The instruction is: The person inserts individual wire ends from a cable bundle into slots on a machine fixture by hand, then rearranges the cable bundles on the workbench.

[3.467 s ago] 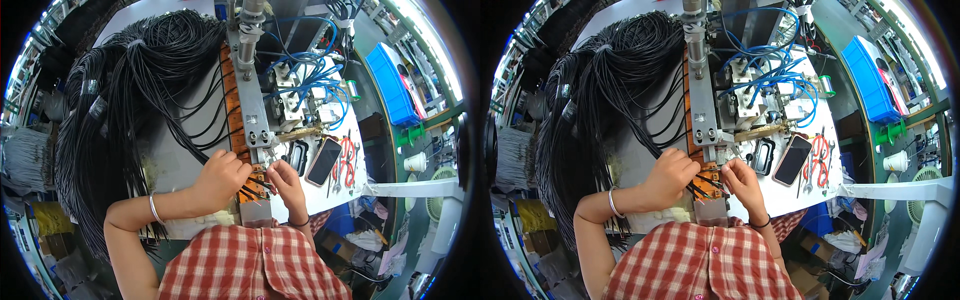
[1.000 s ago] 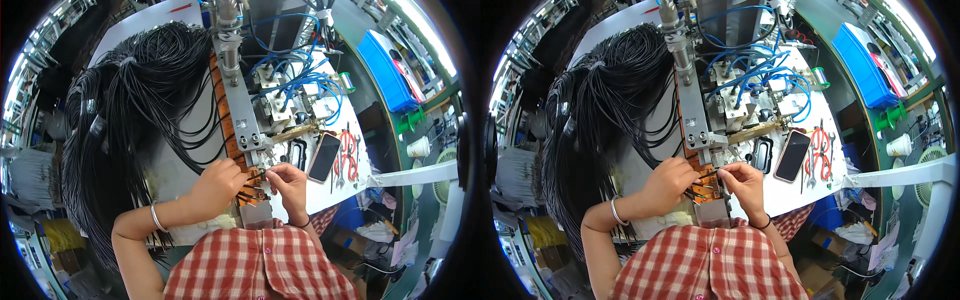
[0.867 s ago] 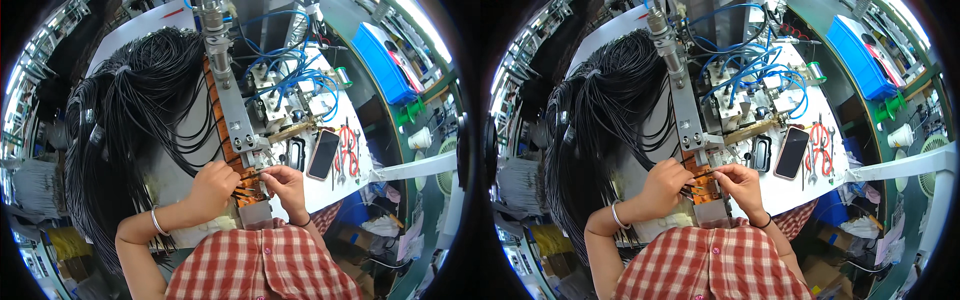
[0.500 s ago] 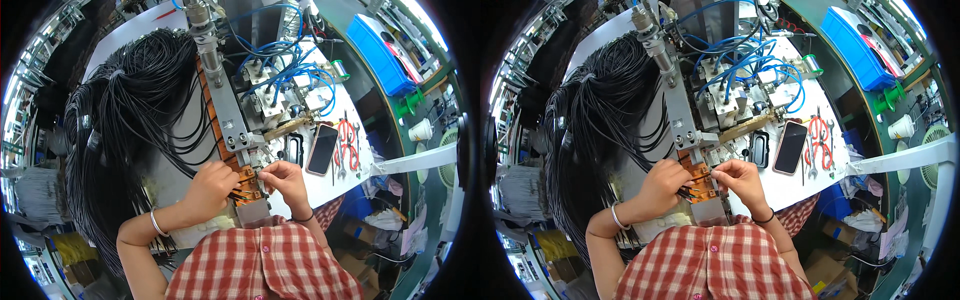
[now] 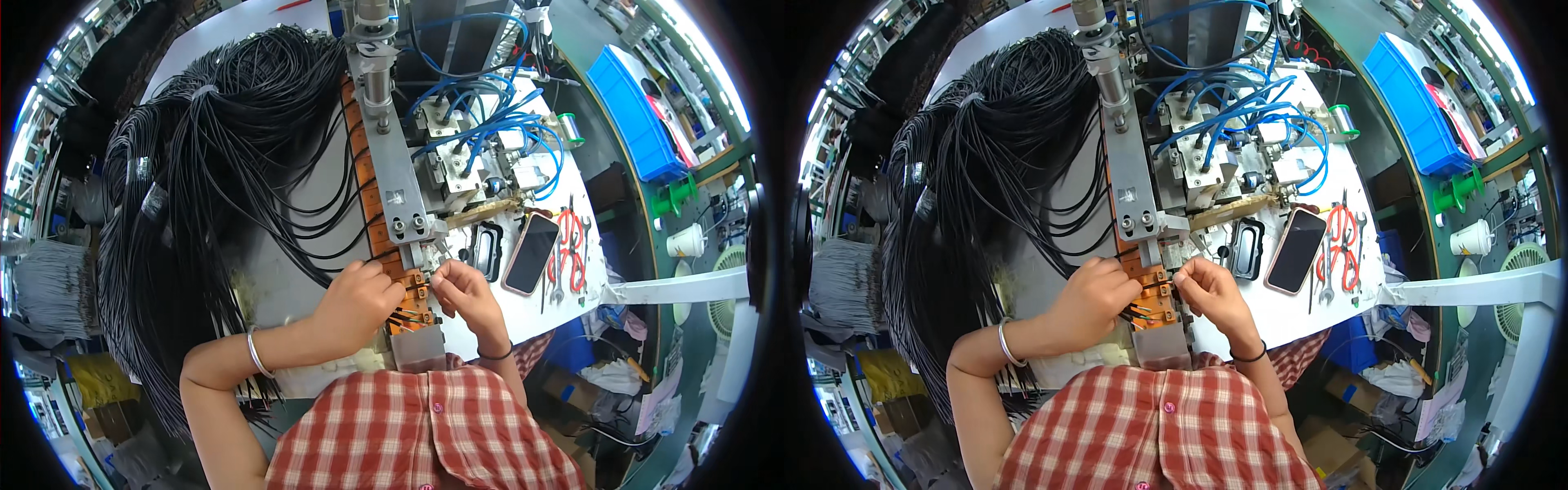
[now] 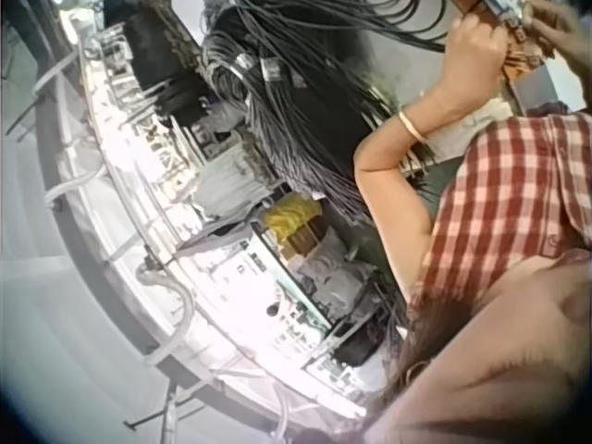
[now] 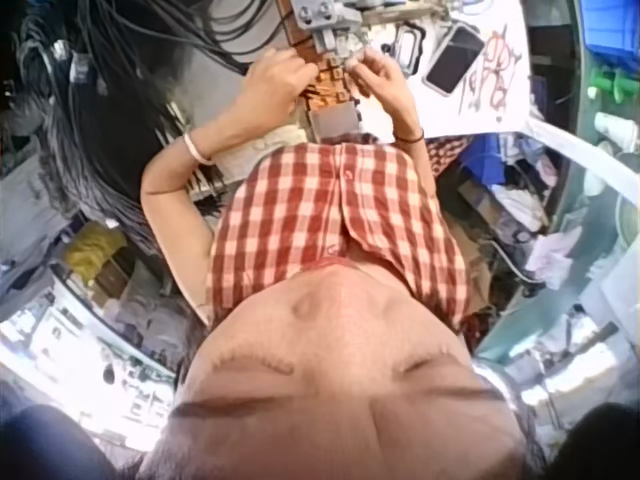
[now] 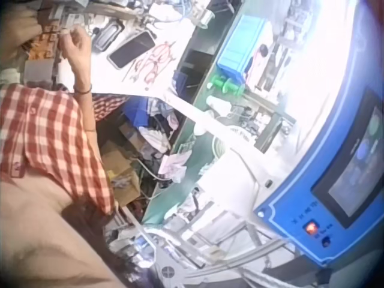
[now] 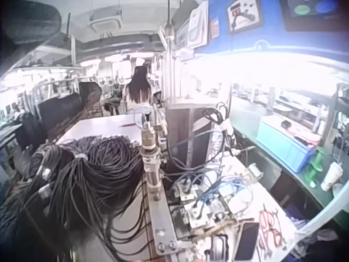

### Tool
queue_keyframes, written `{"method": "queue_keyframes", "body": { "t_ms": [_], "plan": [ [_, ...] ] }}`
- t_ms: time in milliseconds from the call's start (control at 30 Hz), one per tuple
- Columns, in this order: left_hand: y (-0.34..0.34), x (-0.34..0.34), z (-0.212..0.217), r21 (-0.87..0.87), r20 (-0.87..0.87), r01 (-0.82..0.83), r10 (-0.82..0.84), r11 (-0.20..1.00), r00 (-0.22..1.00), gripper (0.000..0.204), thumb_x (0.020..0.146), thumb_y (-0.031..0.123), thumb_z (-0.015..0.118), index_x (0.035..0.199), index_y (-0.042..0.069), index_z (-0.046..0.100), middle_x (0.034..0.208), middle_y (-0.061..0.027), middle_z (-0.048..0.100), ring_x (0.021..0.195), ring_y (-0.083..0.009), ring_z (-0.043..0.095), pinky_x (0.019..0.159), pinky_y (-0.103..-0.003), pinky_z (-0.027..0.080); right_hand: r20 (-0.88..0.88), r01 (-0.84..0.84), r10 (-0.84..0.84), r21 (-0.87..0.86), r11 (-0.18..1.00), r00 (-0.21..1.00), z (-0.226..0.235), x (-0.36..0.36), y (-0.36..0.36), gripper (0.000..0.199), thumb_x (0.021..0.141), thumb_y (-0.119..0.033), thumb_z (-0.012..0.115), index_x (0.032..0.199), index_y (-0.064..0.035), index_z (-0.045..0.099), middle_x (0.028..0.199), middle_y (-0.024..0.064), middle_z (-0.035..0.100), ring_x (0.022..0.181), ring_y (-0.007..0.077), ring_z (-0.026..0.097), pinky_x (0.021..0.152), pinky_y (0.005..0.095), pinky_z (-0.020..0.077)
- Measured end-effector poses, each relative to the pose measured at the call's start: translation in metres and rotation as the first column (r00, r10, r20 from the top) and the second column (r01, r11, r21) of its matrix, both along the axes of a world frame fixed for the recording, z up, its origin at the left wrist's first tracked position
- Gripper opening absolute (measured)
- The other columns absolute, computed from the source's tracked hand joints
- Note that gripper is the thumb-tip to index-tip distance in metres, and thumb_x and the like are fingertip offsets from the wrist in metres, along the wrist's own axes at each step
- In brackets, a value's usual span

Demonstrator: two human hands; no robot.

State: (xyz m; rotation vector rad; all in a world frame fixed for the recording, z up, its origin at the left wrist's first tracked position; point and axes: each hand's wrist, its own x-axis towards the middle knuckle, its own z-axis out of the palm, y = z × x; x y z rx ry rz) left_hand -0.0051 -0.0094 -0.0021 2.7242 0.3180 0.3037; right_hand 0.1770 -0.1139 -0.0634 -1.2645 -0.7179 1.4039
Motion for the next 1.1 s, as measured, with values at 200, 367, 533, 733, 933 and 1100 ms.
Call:
{"method": "queue_keyframes", "body": {
  "t_ms": [200, 367, 533, 733, 933, 1100],
  "plan": [
    [0.003, 0.001, -0.002, 0.047, 0.012, 0.049, -0.05, 0.998, 0.999, 0.018, 0.056, -0.001, 0.059, 0.071, 0.004, 0.05, 0.068, -0.0068, 0.049, 0.073, -0.024, 0.049, 0.066, -0.034, 0.037, 0.158, 0.109, -0.115, 0.048, 0.993, 0.981, 0.003, -0.008, -0.003, 0.013, 0.09, -0.01, 0.052, 0.08, -0.0029, 0.049, 0.06, -0.0027, 0.046, 0.046, 0.0032, 0.039, 0.04, 0.0183, 0.0322],
    [0.001, 0.001, 0.002, 0.059, 0.085, 0.003, -0.008, 0.998, 0.996, 0.018, 0.057, 0.0, 0.059, 0.073, 0.004, 0.052, 0.067, -0.0066, 0.048, 0.072, -0.0237, 0.048, 0.067, -0.034, 0.037, 0.048, 0.186, -0.192, 0.114, 0.976, 0.98, 0.005, -0.011, -0.004, 0.012, 0.089, -0.01, 0.053, 0.08, -0.0028, 0.049, 0.06, -0.0027, 0.047, 0.046, 0.0031, 0.04, 0.039, 0.0182, 0.0323],
    [0.003, 0.001, 0.003, 0.099, 0.059, 0.048, -0.054, 0.994, 0.997, 0.011, 0.061, 0.004, 0.058, 0.068, 0.006, 0.05, 0.066, -0.0053, 0.048, 0.07, -0.0211, 0.048, 0.064, -0.032, 0.038, 0.01, 0.059, -0.059, 0.022, 0.998, 0.998, 0.003, 0.001, 0.0, 0.013, 0.089, -0.01, 0.054, 0.079, -0.0028, 0.05, 0.06, -0.0028, 0.048, 0.046, 0.0029, 0.041, 0.039, 0.0179, 0.0325],
    [0.004, 0.0, 0.008, 0.185, 0.025, 0.073, -0.079, 0.98, 0.997, 0.009, 0.063, 0.006, 0.06, 0.065, 0.007, 0.051, 0.064, -0.0043, 0.051, 0.07, -0.0195, 0.05, 0.063, -0.03, 0.039, 0.09, 0.024, -0.019, -0.054, 0.998, 0.996, 0.004, 0.001, -0.001, 0.013, 0.088, -0.011, 0.056, 0.08, -0.0032, 0.051, 0.06, -0.0036, 0.048, 0.045, 0.0017, 0.039, 0.039, 0.0183, 0.0318],
    [0.017, -0.008, 0.018, 0.005, -0.173, 0.052, -0.05, 0.999, 0.984, 0.013, 0.065, 0.008, 0.064, 0.067, 0.005, 0.052, 0.062, -0.0076, 0.055, 0.069, -0.0233, 0.055, 0.06, -0.034, 0.041, 0.233, 0.135, -0.143, 0.05, 0.99, 0.962, 0.013, -0.006, -0.006, 0.007, 0.086, -0.007, 0.059, 0.087, -0.0012, 0.056, 0.064, -0.0044, 0.051, 0.053, 0.0002, 0.046, 0.046, 0.016, 0.0362],
    [0.009, -0.003, 0.009, -0.124, -0.029, -0.086, 0.083, 0.989, 0.996, 0.017, 0.066, 0.006, 0.065, 0.072, 0.004, 0.05, 0.06, -0.0111, 0.054, 0.066, -0.0284, 0.056, 0.058, -0.039, 0.043, 0.156, 0.151, -0.187, 0.217, 0.965, 0.97, 0.015, -0.015, -0.004, 0.014, 0.082, -0.002, 0.063, 0.094, 0.0021, 0.059, 0.072, -0.002, 0.057, 0.063, 0.0012, 0.054, 0.055, 0.0149, 0.0415]
  ]
}}
